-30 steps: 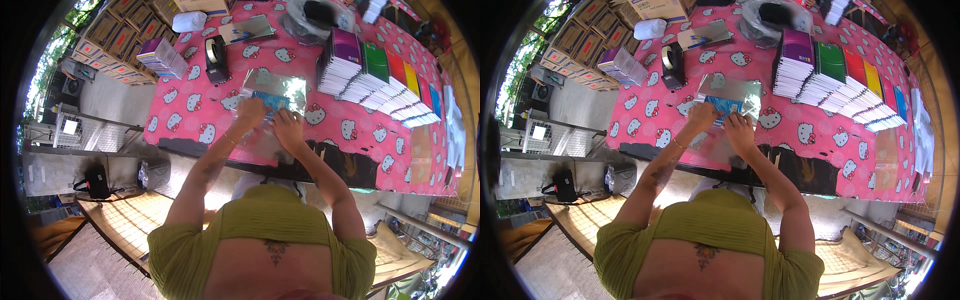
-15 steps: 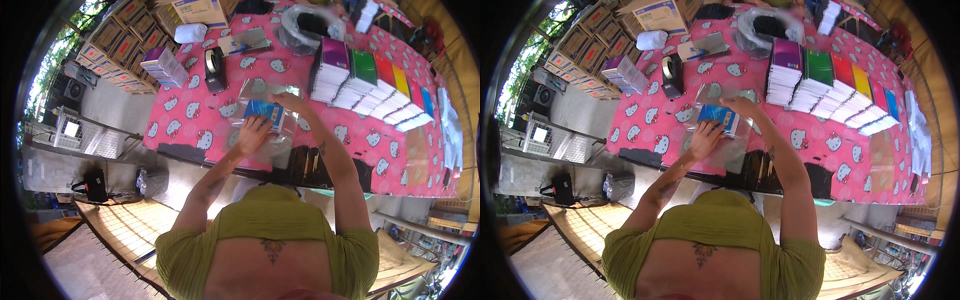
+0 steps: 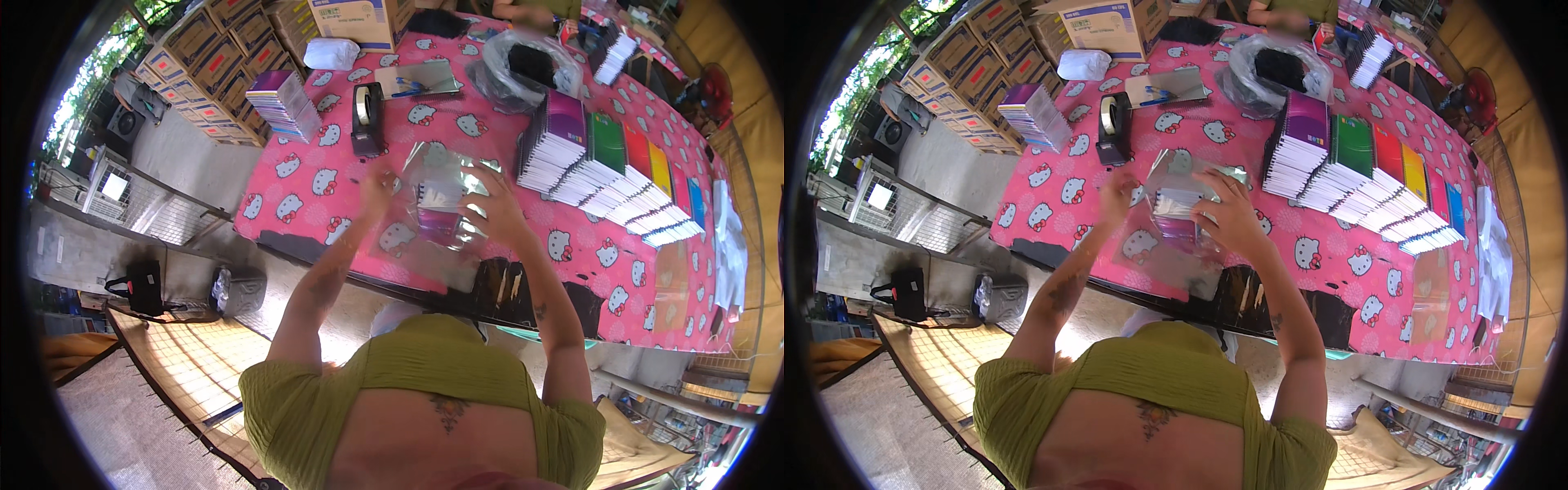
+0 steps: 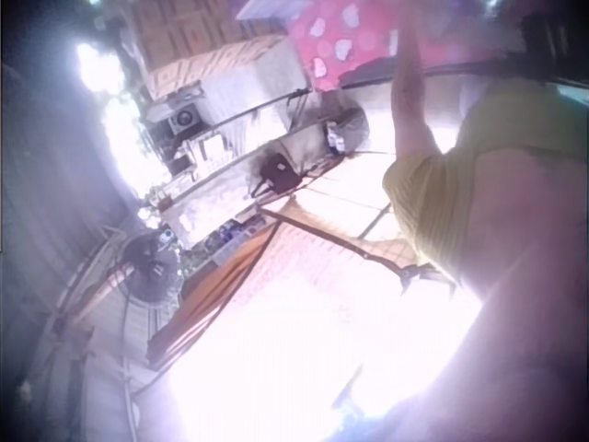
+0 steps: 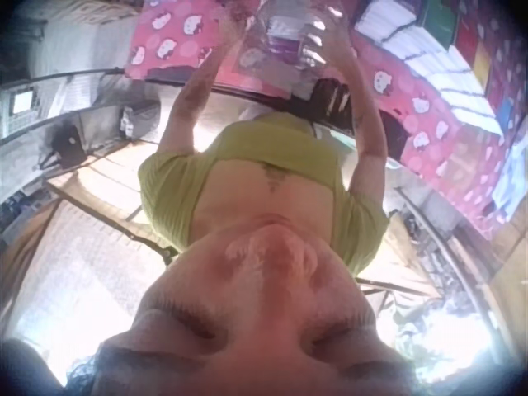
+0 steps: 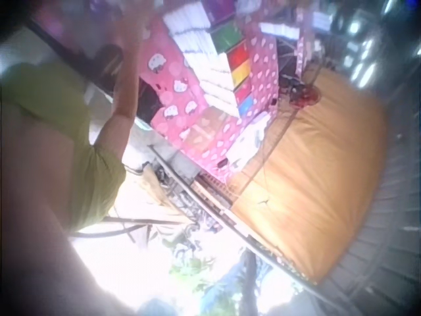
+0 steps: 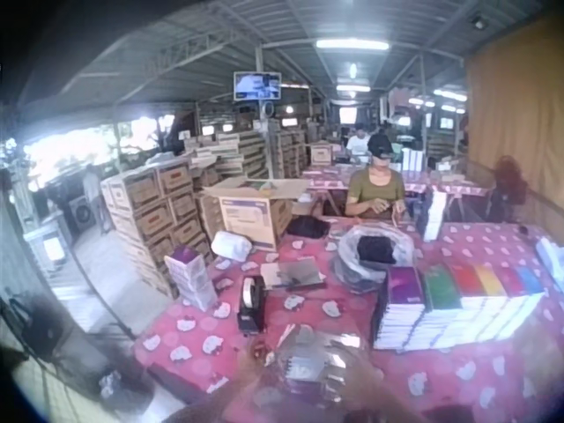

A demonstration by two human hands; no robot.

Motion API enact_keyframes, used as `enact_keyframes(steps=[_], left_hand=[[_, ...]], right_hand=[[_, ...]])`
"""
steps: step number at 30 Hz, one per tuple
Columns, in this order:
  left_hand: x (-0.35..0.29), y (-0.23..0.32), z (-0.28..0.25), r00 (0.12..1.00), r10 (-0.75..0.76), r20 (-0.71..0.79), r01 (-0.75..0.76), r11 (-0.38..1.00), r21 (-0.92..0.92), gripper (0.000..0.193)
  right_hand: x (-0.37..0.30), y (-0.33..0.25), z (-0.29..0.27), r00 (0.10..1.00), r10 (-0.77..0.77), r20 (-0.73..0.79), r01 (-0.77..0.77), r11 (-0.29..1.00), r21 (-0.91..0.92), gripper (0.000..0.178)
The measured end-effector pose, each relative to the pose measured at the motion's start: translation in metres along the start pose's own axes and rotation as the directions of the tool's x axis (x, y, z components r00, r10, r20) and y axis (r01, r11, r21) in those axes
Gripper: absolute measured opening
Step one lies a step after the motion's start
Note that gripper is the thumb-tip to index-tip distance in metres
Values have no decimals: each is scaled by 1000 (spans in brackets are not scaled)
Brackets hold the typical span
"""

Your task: The person selects small notebooks of different colors from stacks on a table, gathers them into a group, and places the group into a plastic bag, then seals the bag with tape.

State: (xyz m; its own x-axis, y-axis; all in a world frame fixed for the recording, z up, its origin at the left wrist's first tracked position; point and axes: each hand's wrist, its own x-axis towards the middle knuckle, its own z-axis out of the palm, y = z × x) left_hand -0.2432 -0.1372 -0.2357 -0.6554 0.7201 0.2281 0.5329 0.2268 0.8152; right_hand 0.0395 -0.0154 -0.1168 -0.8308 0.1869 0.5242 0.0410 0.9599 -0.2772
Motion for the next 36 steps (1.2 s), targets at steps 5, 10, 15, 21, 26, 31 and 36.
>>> enact_keyframes(steps=[5,10,15,21,26,31,36], left_hand=[[116,-38,-78,929,-332,-163,321,943,-86,28],[131,-35,-54,955,-293,-49,257,898,-357,32],[92,-71,-45,928,-364,-81,298,855,-425,17],[89,22,-82,998,51,-39,-20,823,567,18],[42,54,-75,785,324,527,74,797,-600,23],[37,99,-70,631,505,589,-204,840,-502,22],[48,100,-77,599,612,516,-435,790,-433,15]], right_hand=[[35,-41,-24,984,70,-167,-49,991,127,19],[36,-57,-10,976,139,-169,-135,990,34,25],[48,-78,5,977,170,-129,-178,983,-55,33],[54,-85,15,969,235,-81,-248,942,-228,43],[61,-85,29,953,300,-35,-299,917,-266,40],[66,-84,31,957,288,-13,-284,935,-210,41],[42,-74,-1,898,402,-180,-425,898,-115,56]])
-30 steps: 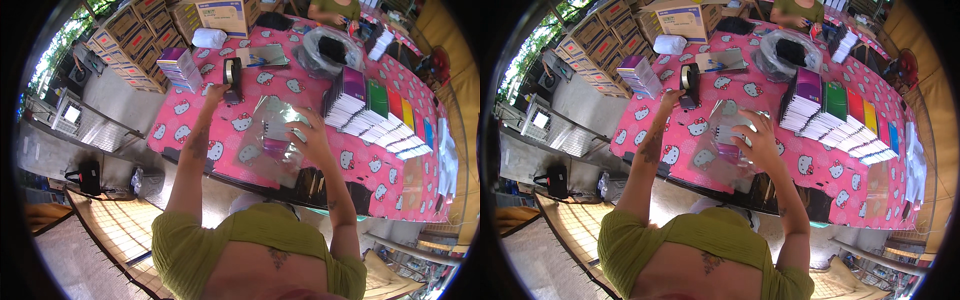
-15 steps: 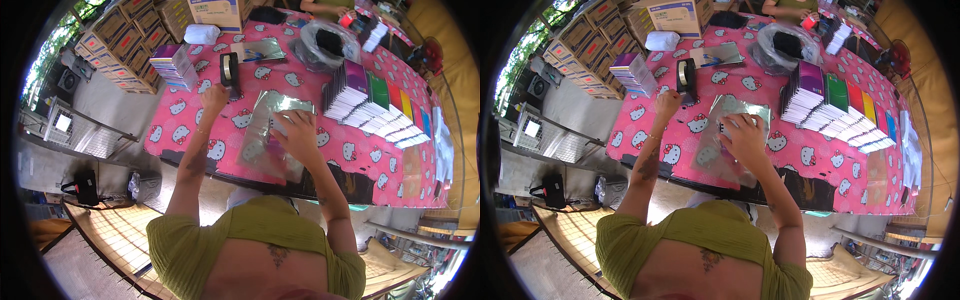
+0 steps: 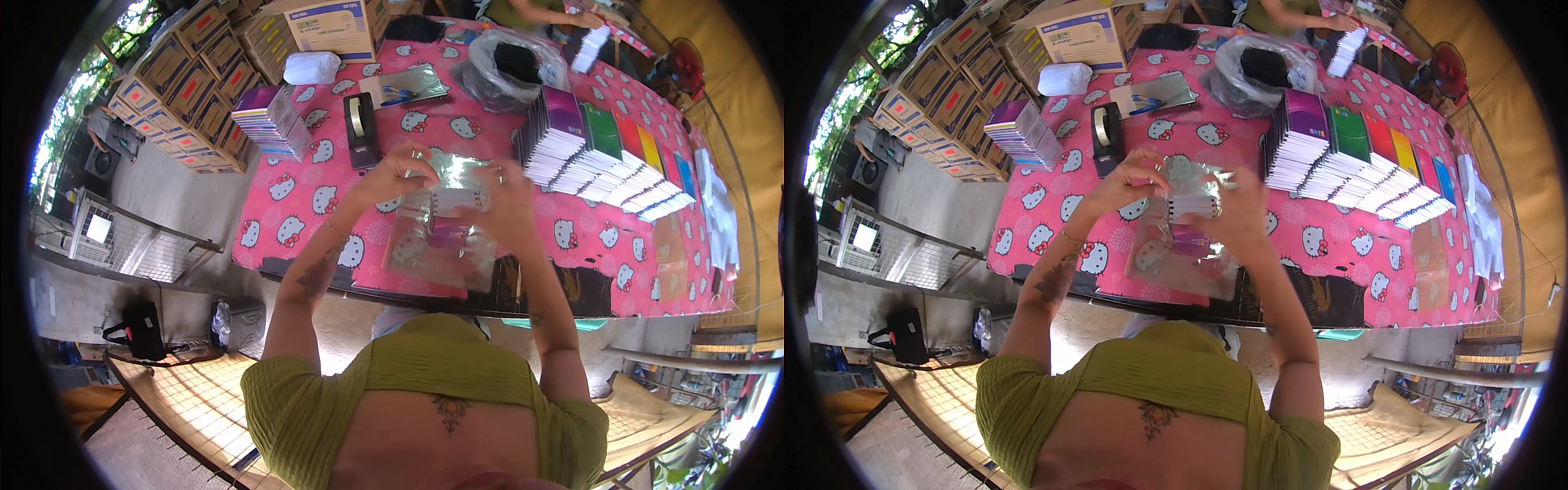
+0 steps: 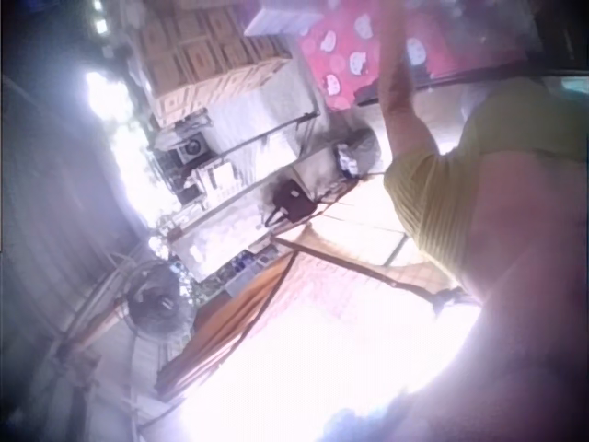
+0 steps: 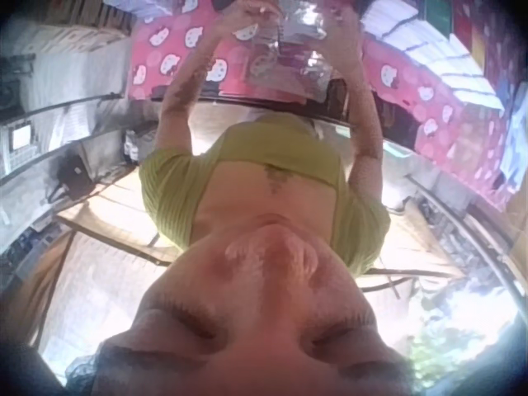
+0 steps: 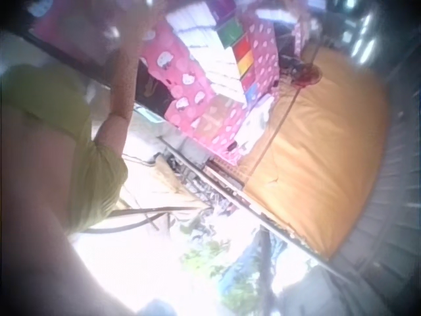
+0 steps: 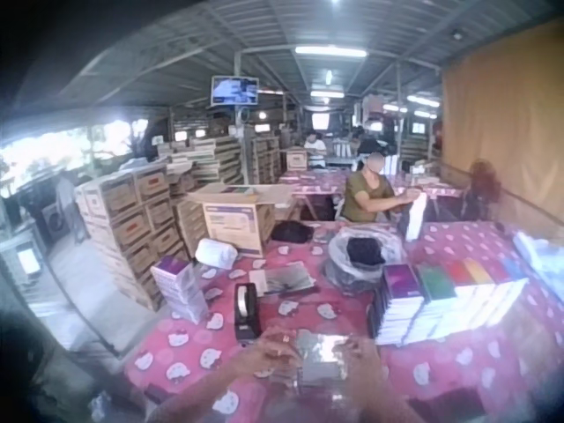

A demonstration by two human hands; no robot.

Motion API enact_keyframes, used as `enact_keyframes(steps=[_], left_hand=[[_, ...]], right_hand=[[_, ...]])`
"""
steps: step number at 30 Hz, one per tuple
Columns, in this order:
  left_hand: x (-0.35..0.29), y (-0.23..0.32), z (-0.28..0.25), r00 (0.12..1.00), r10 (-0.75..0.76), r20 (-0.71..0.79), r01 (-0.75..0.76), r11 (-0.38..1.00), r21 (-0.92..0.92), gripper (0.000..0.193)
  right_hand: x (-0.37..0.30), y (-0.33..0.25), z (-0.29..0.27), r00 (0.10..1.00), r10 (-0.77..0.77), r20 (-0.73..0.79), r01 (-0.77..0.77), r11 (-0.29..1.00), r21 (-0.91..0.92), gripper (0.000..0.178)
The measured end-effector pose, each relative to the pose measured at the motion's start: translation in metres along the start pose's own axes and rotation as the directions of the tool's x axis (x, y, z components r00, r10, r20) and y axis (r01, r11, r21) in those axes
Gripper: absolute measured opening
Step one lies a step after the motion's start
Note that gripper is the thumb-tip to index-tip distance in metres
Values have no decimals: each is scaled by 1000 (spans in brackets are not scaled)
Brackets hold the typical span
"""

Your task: The person selects small notebooks of different colors from stacks on a table, gathers them into a group, and places the group into a plastic bag, then seals the bag with tape.

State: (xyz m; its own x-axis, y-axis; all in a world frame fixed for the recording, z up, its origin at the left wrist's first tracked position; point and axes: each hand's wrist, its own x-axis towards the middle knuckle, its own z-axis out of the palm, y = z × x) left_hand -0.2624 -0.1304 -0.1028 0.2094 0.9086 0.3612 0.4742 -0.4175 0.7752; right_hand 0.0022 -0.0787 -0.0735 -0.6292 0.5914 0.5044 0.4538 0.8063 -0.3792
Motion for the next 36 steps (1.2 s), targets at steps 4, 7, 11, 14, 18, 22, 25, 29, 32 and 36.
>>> enact_keyframes(steps=[4,7,11,14,18,22,25,29,32,36], left_hand=[[14,2,15,999,17,-28,-13,992,124,14],[32,-1,36,989,146,-24,-139,969,205,16],[34,-17,65,980,193,-49,-163,918,362,19],[29,-22,80,980,101,-173,-23,914,406,41],[29,-30,85,900,-367,-237,294,910,-292,71],[10,-51,64,804,-581,130,590,748,-304,65],[15,-46,64,836,-448,318,537,786,-307,56],[4,-42,54,887,-413,205,452,868,-206,56],[-7,-11,61,999,-29,33,23,984,178,50],[-15,17,66,969,243,40,-229,828,511,36]], right_hand=[[-31,69,22,995,48,90,-71,959,275,64],[-38,67,49,935,-273,224,212,941,263,61],[-44,67,62,964,-187,187,124,944,306,57],[-46,69,64,969,-170,178,88,915,393,56],[-48,89,89,984,89,153,-175,611,772,65],[-12,82,91,807,371,460,-559,227,797,68],[14,86,82,865,120,487,-469,535,702,64],[4,68,65,980,-195,32,137,787,601,61],[-17,57,41,976,-161,143,81,890,449,51],[-33,61,56,960,-280,8,271,936,225,42]])
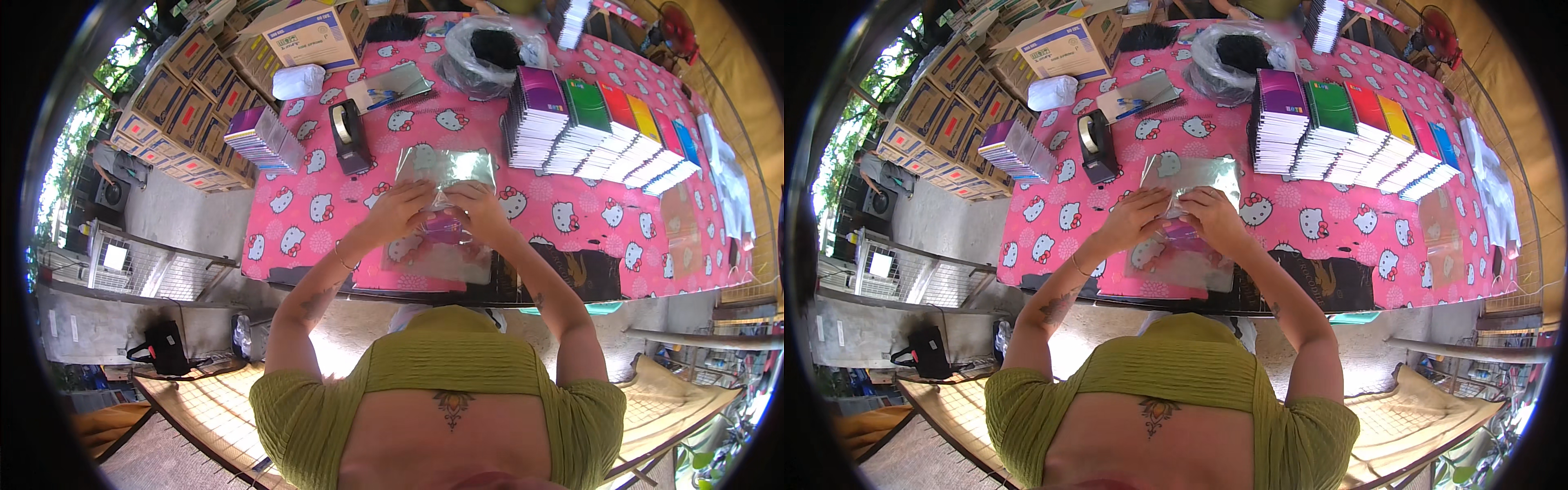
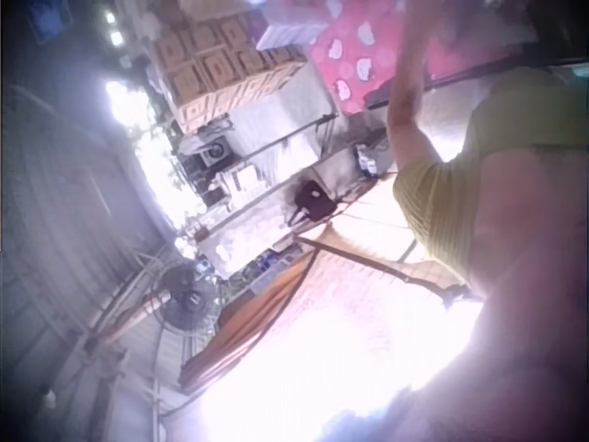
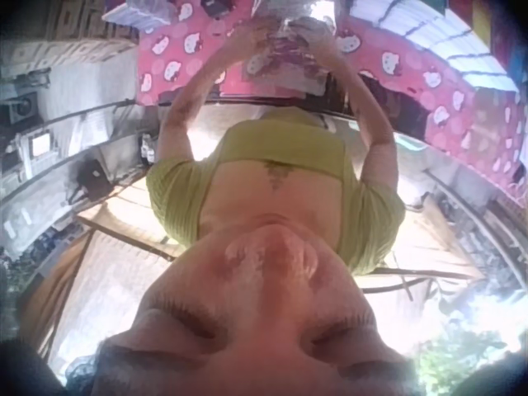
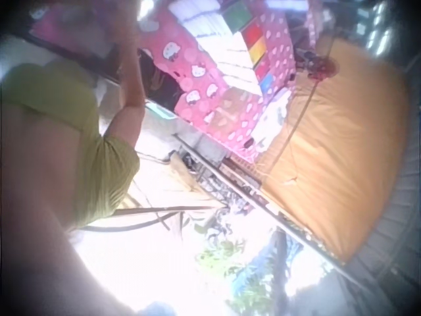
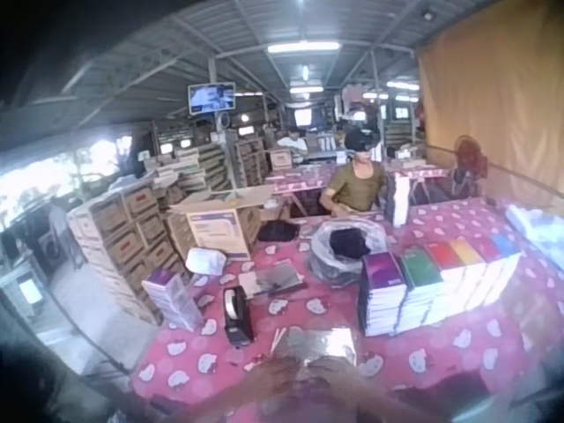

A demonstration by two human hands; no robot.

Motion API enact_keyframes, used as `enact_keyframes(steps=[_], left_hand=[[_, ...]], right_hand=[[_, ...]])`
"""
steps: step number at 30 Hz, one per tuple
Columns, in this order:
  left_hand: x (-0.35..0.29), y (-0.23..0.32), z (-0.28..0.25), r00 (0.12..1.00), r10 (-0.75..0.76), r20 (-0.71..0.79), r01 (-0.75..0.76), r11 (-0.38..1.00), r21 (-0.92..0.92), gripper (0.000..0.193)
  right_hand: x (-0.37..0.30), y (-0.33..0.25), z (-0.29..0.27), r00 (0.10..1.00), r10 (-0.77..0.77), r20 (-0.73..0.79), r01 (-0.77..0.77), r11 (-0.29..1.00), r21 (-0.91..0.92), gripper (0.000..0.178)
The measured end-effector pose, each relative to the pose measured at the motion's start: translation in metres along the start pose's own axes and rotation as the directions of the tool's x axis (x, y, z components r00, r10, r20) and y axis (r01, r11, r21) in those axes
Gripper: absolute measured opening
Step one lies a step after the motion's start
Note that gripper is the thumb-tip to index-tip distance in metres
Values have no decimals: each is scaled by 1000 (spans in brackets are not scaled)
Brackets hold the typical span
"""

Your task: The person selects small notebooks of different colors from stacks on a table, gathers them into a group, and places the group into a plastic bag, then seals the bag with tape.

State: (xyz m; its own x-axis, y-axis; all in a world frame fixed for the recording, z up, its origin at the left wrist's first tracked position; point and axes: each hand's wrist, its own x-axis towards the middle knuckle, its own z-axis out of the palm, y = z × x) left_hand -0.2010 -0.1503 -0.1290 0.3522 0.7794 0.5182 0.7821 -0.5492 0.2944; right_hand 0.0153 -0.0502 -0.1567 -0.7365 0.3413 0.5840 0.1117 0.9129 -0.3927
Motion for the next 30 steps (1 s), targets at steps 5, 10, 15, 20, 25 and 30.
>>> enact_keyframes(steps=[5,10,15,20,25,30], left_hand=[[7,-11,0,911,-361,197,392,907,-152,24],[39,-8,4,791,-553,261,581,813,-37,29],[30,-45,23,774,-582,250,632,735,-246,46],[5,-105,30,677,-733,-62,581,585,-566,41],[-58,-191,-9,71,-945,-318,774,254,-581,24],[-49,-180,14,142,-924,-354,309,382,-871,18]], right_hand=[[8,-10,-1,985,170,22,-172,979,114,32],[23,-17,1,922,386,30,-387,918,90,48],[15,-2,14,778,628,18,-586,715,380,55],[7,6,25,619,784,39,-634,470,614,53],[12,-5,32,655,756,-6,-631,551,547,49],[2,0,32,668,742,-55,-622,598,506,47]])
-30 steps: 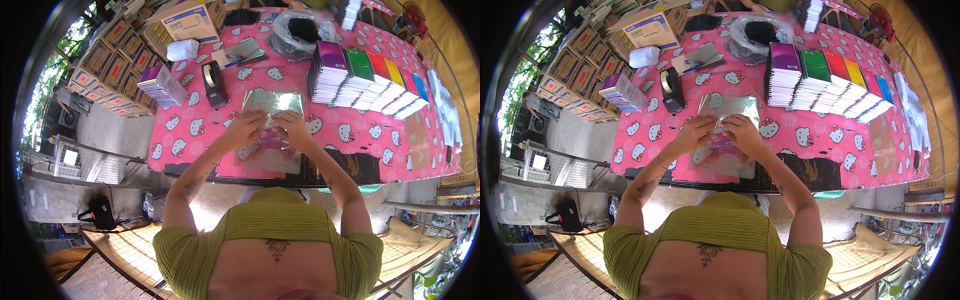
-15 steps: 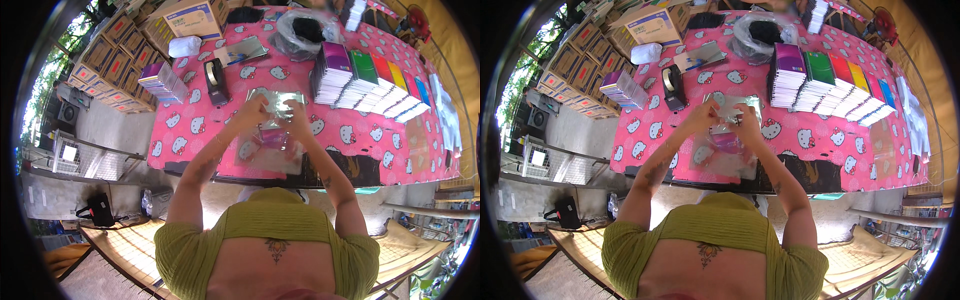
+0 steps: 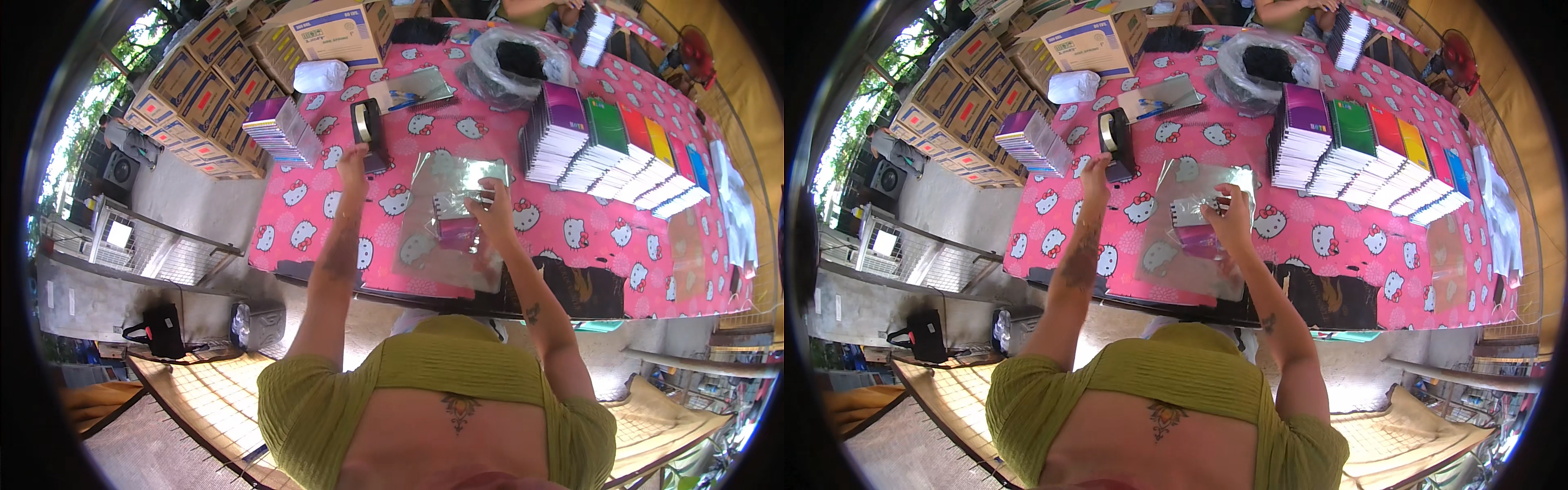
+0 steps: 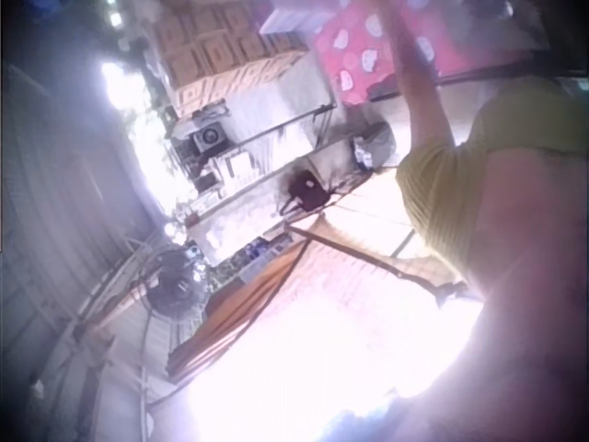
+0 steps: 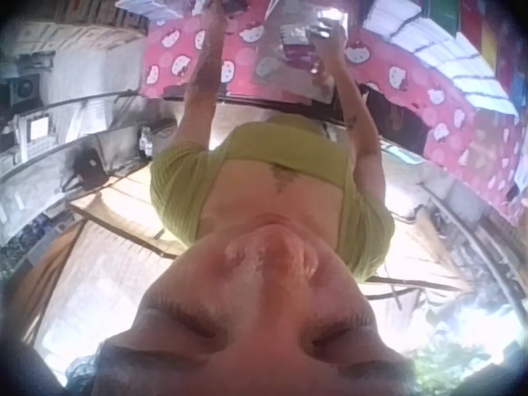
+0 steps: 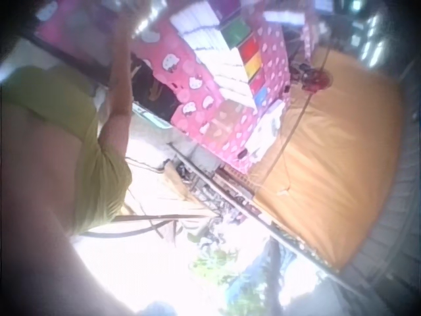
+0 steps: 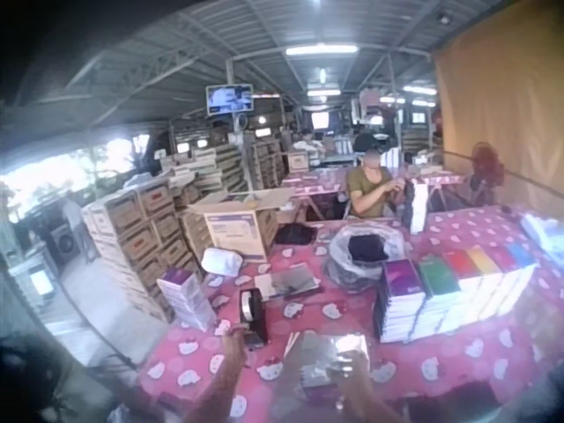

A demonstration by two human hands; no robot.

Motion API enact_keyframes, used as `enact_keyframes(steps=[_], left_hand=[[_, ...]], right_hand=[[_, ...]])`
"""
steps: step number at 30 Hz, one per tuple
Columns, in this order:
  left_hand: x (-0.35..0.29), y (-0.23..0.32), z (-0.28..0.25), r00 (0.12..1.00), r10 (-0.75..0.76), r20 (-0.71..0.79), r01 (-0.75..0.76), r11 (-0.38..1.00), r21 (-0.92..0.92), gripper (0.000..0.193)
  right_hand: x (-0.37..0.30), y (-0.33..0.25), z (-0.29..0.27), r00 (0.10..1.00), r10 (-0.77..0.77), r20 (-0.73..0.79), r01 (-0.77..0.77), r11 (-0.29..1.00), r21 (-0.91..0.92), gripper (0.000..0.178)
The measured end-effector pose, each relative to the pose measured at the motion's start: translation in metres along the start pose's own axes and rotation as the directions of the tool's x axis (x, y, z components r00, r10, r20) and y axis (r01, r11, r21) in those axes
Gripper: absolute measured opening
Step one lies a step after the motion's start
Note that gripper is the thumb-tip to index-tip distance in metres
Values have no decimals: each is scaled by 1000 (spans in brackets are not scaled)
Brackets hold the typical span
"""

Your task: The person selects small notebooks of different colors from stacks on a table, gathers them into a group, and places the group into a plastic bag, then seals the bag with tape.

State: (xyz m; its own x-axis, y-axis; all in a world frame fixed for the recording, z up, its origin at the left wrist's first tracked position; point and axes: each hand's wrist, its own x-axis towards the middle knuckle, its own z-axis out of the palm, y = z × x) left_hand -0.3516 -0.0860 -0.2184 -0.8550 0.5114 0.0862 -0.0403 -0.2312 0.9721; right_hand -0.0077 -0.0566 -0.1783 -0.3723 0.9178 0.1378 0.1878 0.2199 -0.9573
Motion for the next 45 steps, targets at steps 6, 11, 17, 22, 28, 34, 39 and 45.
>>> enact_keyframes(steps=[6,11,17,22,28,34,39,45], left_hand=[[-7,-15,-50,998,58,20,-59,847,529,19],[-20,69,5,797,57,601,-593,255,764,23],[-96,149,131,41,-343,939,-907,382,179,31],[-41,77,129,9,-737,675,-713,469,521,30],[-61,12,70,280,-539,794,-137,796,589,36],[-189,105,102,244,205,948,-968,-6,250,72],[-185,83,91,484,-117,867,-832,244,498,73],[-195,37,36,779,-54,625,-25,993,117,70]], right_hand=[[-3,-12,10,999,-40,36,39,999,35,47],[0,-2,5,999,-35,1,35,999,41,47],[-2,-4,2,1000,-9,-18,10,997,71,50],[3,-2,8,998,0,55,-12,975,223,54],[-13,-7,18,991,134,24,-125,827,547,49],[-75,135,26,843,267,468,-538,396,744,22],[-89,37,57,592,158,790,-794,-52,606,46],[-50,22,3,868,120,482,-496,228,838,63]])
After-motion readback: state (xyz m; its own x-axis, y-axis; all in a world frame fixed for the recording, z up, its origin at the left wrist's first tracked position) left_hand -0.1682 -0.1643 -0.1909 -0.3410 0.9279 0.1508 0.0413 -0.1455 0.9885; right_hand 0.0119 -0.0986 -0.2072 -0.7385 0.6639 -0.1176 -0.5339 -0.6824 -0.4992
